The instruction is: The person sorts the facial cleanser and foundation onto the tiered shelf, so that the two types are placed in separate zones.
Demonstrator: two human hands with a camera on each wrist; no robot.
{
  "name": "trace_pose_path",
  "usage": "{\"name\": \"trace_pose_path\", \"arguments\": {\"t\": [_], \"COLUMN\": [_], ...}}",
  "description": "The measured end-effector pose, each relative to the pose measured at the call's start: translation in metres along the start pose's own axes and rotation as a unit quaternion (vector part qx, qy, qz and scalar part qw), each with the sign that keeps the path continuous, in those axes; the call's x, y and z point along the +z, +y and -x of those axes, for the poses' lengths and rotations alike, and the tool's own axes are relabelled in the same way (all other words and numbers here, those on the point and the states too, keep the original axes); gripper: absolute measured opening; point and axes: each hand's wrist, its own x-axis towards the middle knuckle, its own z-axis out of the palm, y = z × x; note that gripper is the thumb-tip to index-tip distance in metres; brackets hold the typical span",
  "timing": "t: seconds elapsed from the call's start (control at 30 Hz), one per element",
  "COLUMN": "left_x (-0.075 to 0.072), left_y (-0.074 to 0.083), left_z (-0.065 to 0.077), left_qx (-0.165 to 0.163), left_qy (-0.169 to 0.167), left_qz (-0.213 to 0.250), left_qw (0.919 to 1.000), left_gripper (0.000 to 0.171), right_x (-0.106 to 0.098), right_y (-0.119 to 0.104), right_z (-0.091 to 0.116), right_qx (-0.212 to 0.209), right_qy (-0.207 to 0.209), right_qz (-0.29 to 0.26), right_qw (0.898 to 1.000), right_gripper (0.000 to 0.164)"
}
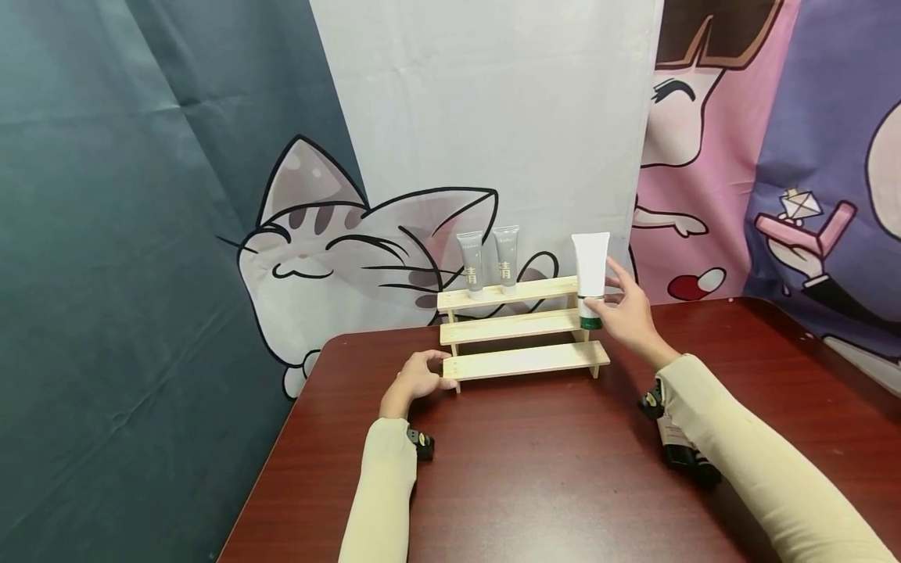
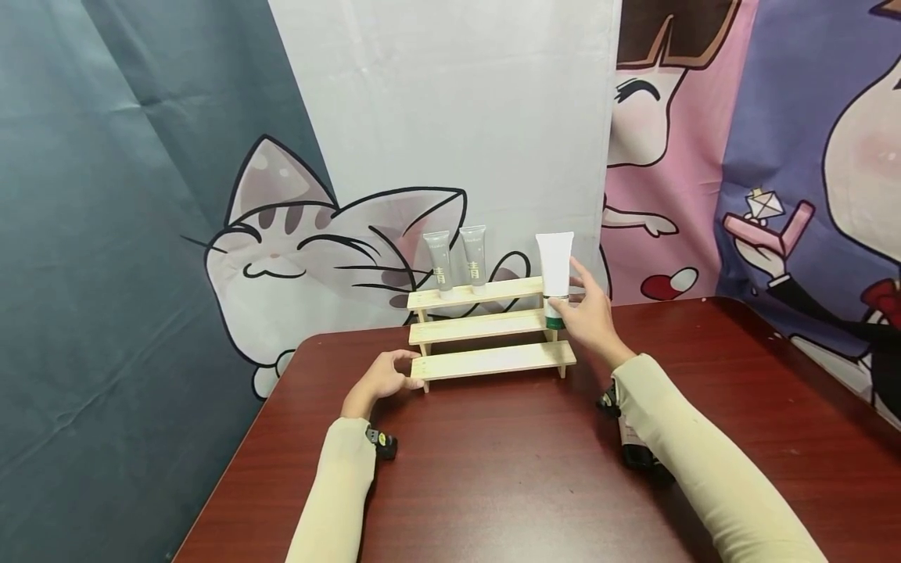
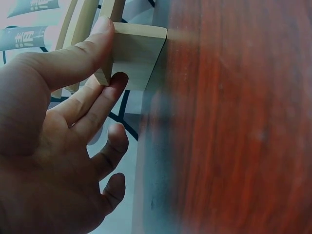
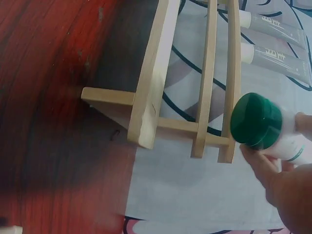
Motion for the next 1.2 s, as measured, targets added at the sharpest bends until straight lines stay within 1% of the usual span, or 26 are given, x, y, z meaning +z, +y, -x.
{"name": "trace_pose_path", "arguments": {"t": [0.17, 0.33, 0.53, 0.6, 0.77, 0.87, 1.0, 1.2], "left_x": [0.000, 0.001, 0.002, 0.001, 0.000, 0.000, 0.001, 0.003], "left_y": [-0.001, -0.001, -0.001, -0.001, -0.001, -0.002, -0.002, 0.000], "left_z": [0.001, 0.001, 0.000, 0.000, 0.002, 0.002, 0.002, 0.001], "left_qx": [0.003, 0.001, 0.001, 0.001, -0.001, -0.002, -0.001, -0.004], "left_qy": [0.001, 0.002, 0.002, 0.002, 0.003, 0.005, 0.009, 0.008], "left_qz": [0.002, 0.006, 0.001, 0.001, 0.006, 0.008, 0.007, 0.008], "left_qw": [1.0000, 1.0000, 1.0000, 1.0000, 1.0000, 1.0000, 0.9999, 0.9999], "left_gripper": [0.053, 0.052, 0.052, 0.052, 0.051, 0.051, 0.051, 0.052], "right_x": [0.009, 0.017, 0.024, 0.026, 0.032, 0.036, 0.040, 0.046], "right_y": [0.000, 0.000, -0.002, -0.003, -0.009, -0.012, -0.012, -0.010], "right_z": [-0.003, -0.006, -0.012, -0.015, -0.023, -0.027, -0.034, -0.040], "right_qx": [-0.016, -0.017, -0.024, -0.022, -0.014, -0.019, -0.027, -0.018], "right_qy": [0.009, 0.013, 0.010, 0.010, 0.019, 0.024, 0.031, 0.039], "right_qz": [-0.008, -0.014, -0.049, -0.053, -0.057, -0.056, -0.045, -0.040], "right_qw": [1.000, 1.000, 0.998, 0.998, 0.998, 0.998, 0.998, 0.998], "right_gripper": [0.082, 0.084, 0.085, 0.084, 0.084, 0.085, 0.084, 0.086]}}
